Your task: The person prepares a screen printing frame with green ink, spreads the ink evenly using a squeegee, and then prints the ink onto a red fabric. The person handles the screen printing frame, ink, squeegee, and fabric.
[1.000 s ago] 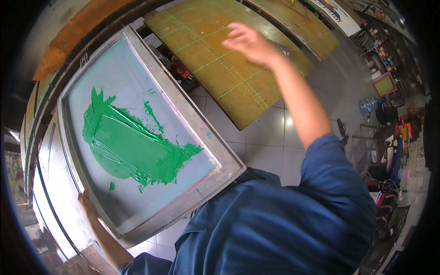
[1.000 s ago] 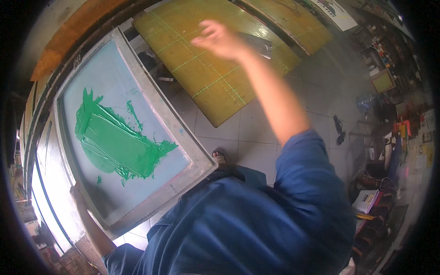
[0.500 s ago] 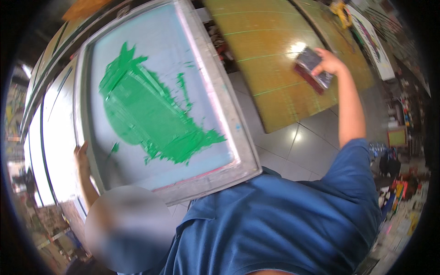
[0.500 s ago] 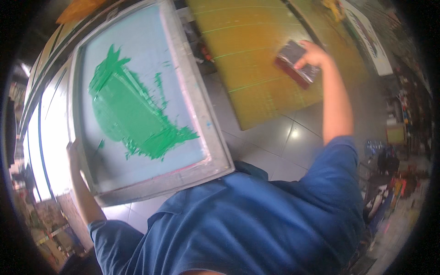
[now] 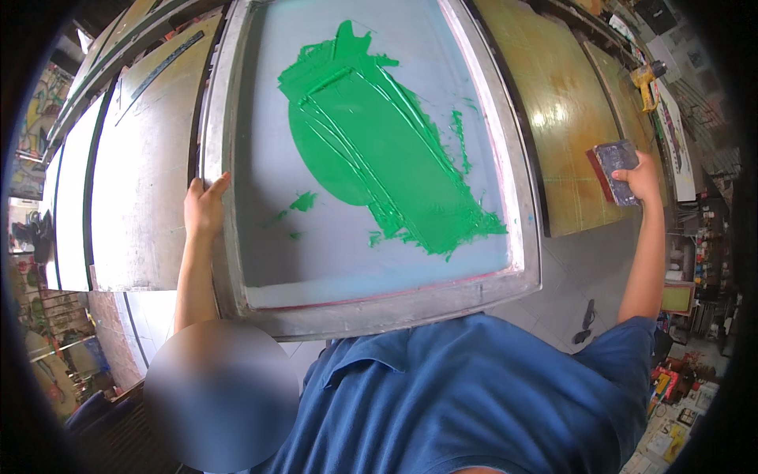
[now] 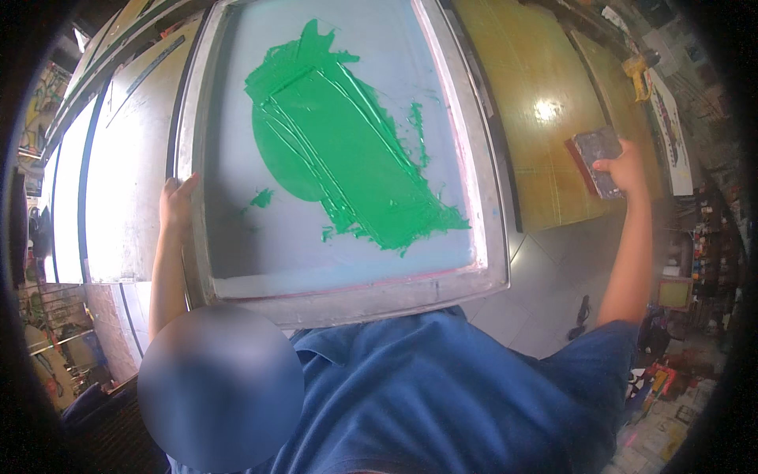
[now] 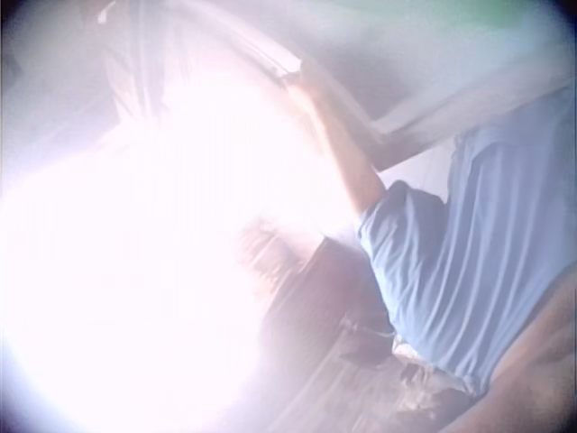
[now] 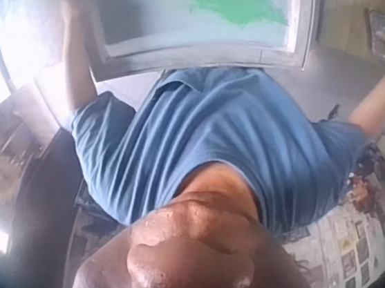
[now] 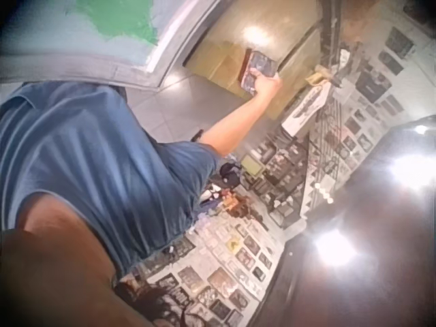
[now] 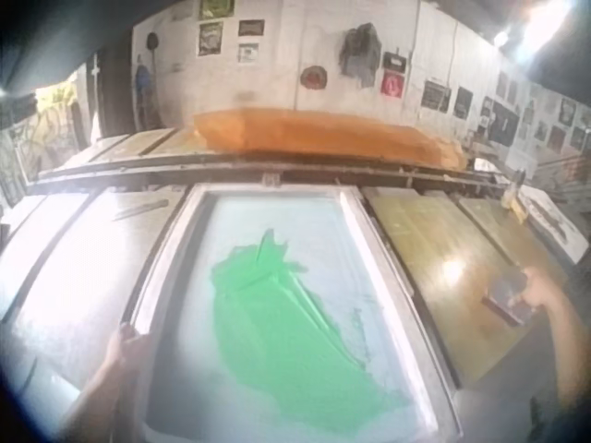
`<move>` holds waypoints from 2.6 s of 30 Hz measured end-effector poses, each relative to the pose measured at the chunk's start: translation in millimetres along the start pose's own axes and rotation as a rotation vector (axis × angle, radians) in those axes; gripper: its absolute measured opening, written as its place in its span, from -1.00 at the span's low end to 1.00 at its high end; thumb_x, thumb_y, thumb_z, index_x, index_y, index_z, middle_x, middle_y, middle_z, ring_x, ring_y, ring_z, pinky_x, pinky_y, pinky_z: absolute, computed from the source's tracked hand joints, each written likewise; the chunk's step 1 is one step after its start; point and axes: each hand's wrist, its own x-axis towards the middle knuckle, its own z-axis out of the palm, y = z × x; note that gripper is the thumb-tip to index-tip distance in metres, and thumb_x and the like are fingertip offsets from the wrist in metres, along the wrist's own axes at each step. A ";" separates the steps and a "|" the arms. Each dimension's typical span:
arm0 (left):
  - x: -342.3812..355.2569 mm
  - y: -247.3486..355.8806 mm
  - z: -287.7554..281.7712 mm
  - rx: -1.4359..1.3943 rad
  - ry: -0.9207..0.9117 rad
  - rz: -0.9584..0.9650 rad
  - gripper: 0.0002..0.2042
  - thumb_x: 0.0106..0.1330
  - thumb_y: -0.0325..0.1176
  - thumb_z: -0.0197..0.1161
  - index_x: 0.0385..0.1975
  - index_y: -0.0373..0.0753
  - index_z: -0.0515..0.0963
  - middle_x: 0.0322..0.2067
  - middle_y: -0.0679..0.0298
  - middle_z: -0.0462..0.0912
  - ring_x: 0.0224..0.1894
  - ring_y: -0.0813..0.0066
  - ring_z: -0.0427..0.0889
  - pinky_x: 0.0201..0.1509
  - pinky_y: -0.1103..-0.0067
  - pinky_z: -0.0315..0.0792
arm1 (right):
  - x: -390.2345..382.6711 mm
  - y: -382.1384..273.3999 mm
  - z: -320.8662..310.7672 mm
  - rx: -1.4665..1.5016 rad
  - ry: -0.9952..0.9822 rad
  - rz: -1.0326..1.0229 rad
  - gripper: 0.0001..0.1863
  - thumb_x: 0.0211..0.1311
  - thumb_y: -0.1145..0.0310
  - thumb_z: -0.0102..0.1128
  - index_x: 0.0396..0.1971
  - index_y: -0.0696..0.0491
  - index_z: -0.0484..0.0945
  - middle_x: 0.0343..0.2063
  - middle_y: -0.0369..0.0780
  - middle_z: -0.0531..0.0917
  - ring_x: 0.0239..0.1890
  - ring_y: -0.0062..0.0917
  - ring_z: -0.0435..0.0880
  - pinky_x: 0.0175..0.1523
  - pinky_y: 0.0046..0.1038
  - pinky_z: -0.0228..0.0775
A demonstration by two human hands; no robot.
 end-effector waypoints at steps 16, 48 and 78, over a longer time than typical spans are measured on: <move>-15.2 30.5 -8.4 0.208 -0.022 0.033 -0.42 0.10 0.06 0.12 -0.28 -0.51 0.40 -0.27 -0.22 0.50 -0.12 -0.08 0.48 -0.06 0.29 0.33 | -34.8 -414.2 149.3 -0.234 0.047 -1.114 -0.73 -0.17 0.50 0.18 -0.37 -0.07 0.59 -0.52 -0.21 0.63 -0.43 -0.38 0.59 -0.23 -0.38 0.39; -21.9 43.4 -15.2 0.125 -0.072 -0.043 -0.43 0.07 0.00 0.15 -0.23 -0.53 0.39 -0.21 -0.23 0.48 -0.07 -0.07 0.45 -0.01 0.33 0.30 | 2.4 -475.0 161.2 -0.225 -0.326 -1.113 -0.60 -0.41 0.62 0.25 -0.37 0.06 0.56 -0.50 -0.25 0.63 -0.42 -0.51 0.57 -0.32 -0.49 0.37; -21.4 43.2 -13.9 0.125 -0.072 -0.051 -0.45 0.07 -0.02 0.16 -0.21 -0.49 0.40 -0.19 -0.21 0.47 -0.03 -0.05 0.42 0.01 0.36 0.27 | 14.5 -482.0 174.7 -0.341 -0.156 -1.160 -0.78 -0.32 0.47 0.13 -0.53 -0.09 0.60 -0.53 -0.20 0.62 -0.45 -0.36 0.59 -0.35 -0.38 0.37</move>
